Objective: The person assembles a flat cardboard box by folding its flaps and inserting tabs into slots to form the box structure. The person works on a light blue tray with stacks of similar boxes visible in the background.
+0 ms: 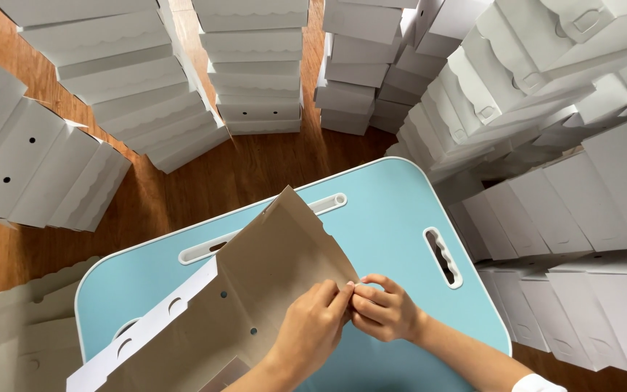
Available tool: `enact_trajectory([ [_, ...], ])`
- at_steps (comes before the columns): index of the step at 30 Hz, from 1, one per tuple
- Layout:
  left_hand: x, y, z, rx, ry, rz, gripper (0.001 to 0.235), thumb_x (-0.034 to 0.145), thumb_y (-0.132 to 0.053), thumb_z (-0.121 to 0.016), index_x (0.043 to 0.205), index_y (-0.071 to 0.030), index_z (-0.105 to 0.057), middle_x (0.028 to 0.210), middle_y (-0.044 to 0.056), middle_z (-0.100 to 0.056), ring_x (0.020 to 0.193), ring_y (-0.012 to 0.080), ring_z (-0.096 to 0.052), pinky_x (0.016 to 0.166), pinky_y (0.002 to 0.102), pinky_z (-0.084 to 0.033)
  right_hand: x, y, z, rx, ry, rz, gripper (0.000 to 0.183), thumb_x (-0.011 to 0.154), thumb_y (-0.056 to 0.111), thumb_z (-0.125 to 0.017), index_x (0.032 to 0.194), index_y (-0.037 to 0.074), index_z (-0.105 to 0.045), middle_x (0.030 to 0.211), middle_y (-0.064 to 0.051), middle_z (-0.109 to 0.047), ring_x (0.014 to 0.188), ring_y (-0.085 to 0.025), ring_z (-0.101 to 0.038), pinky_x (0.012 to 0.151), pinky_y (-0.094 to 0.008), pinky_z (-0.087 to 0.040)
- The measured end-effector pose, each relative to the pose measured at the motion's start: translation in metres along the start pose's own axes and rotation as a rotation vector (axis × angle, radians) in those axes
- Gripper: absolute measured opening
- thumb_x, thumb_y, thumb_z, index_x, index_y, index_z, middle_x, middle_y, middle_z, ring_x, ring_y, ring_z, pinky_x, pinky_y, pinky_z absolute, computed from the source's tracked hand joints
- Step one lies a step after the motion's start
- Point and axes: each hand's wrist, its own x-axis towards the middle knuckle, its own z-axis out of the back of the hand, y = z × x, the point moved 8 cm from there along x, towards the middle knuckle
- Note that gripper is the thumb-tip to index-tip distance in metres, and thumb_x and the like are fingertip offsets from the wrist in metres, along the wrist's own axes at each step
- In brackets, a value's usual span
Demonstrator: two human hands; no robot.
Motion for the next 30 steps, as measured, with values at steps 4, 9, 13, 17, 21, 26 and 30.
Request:
enact_trajectory([
  [4,0.004,0.011,0.007,-0.153,-0.016,0.106,0.025,0.095,-0.007,-0.067,0.120,-0.010,-0.067,0.077,0.004,-0.048,0.055,0.0210,-0.049,0.040,0.035,-0.041,0.000,-0.001,0.001,-0.009,0.002,-0.013,0.022,0.092,-0.004,-0.049,0.075,0.008,-0.057,0.080,-0.005,-0.061,0.075,-0.017,-0.064,0.076,-0.035,-0.055],
  [9,0.017,0.012,0.021,-0.433,0.101,0.200,0.027,0.094,-0.008,-0.069,0.121,-0.012,-0.069,0.091,0.004,-0.057,0.065,0.0187,-0.063,0.057,0.032,-0.053,0.003,-0.002,0.002,-0.045,0.024,-0.040,0.020,0.092,-0.003,-0.051,0.077,0.008,-0.057,0.080,-0.005,-0.061,0.076,-0.017,-0.064,0.074,-0.035,-0.054],
  [13,0.020,0.017,0.021,-0.385,0.061,0.212,0.016,0.093,-0.011,-0.070,0.109,-0.013,-0.072,0.095,0.004,-0.060,0.062,0.0194,-0.063,0.051,0.034,-0.051,0.005,-0.005,0.003,-0.036,0.043,-0.043,0.022,0.092,-0.003,-0.051,0.075,0.009,-0.057,0.079,-0.003,-0.060,0.077,-0.015,-0.064,0.076,-0.035,-0.054],
  [17,0.020,0.011,0.015,-0.350,0.045,0.144,0.016,0.092,-0.005,-0.069,0.107,-0.010,-0.068,0.086,0.002,-0.058,0.065,0.0186,-0.059,0.050,0.032,-0.048,-0.001,-0.007,0.000,0.008,0.049,-0.024,0.023,0.092,-0.003,-0.051,0.075,0.010,-0.057,0.080,-0.003,-0.058,0.079,-0.016,-0.063,0.077,-0.035,-0.054],
  [21,0.011,-0.002,-0.001,-0.142,0.096,0.028,0.027,0.093,0.002,-0.061,0.120,-0.005,-0.063,0.084,0.005,-0.049,0.066,0.0239,-0.048,0.053,0.037,-0.044,-0.006,-0.008,0.000,0.006,0.039,-0.022,0.025,0.092,-0.002,-0.053,0.071,0.012,-0.053,0.082,-0.004,-0.060,0.083,-0.016,-0.066,0.079,-0.035,-0.055],
  [26,0.014,0.002,0.007,-0.284,0.098,0.072,0.039,0.091,0.006,-0.064,0.128,-0.004,-0.062,0.086,0.008,-0.050,0.066,0.0238,-0.049,0.054,0.036,-0.046,-0.009,-0.004,0.002,-0.028,-0.007,0.021,0.024,0.090,-0.001,-0.051,0.070,0.013,-0.051,0.080,-0.003,-0.060,0.078,-0.015,-0.063,0.078,-0.033,-0.054],
  [30,0.012,0.010,0.000,-0.281,0.166,0.091,0.040,0.091,0.004,-0.066,0.129,-0.005,-0.061,0.088,0.008,-0.053,0.068,0.0232,-0.053,0.053,0.036,-0.048,-0.001,-0.008,0.002,-0.027,0.017,-0.026,0.024,0.091,-0.002,-0.054,0.072,0.011,-0.054,0.079,-0.003,-0.059,0.079,-0.016,-0.065,0.077,-0.034,-0.052],
])
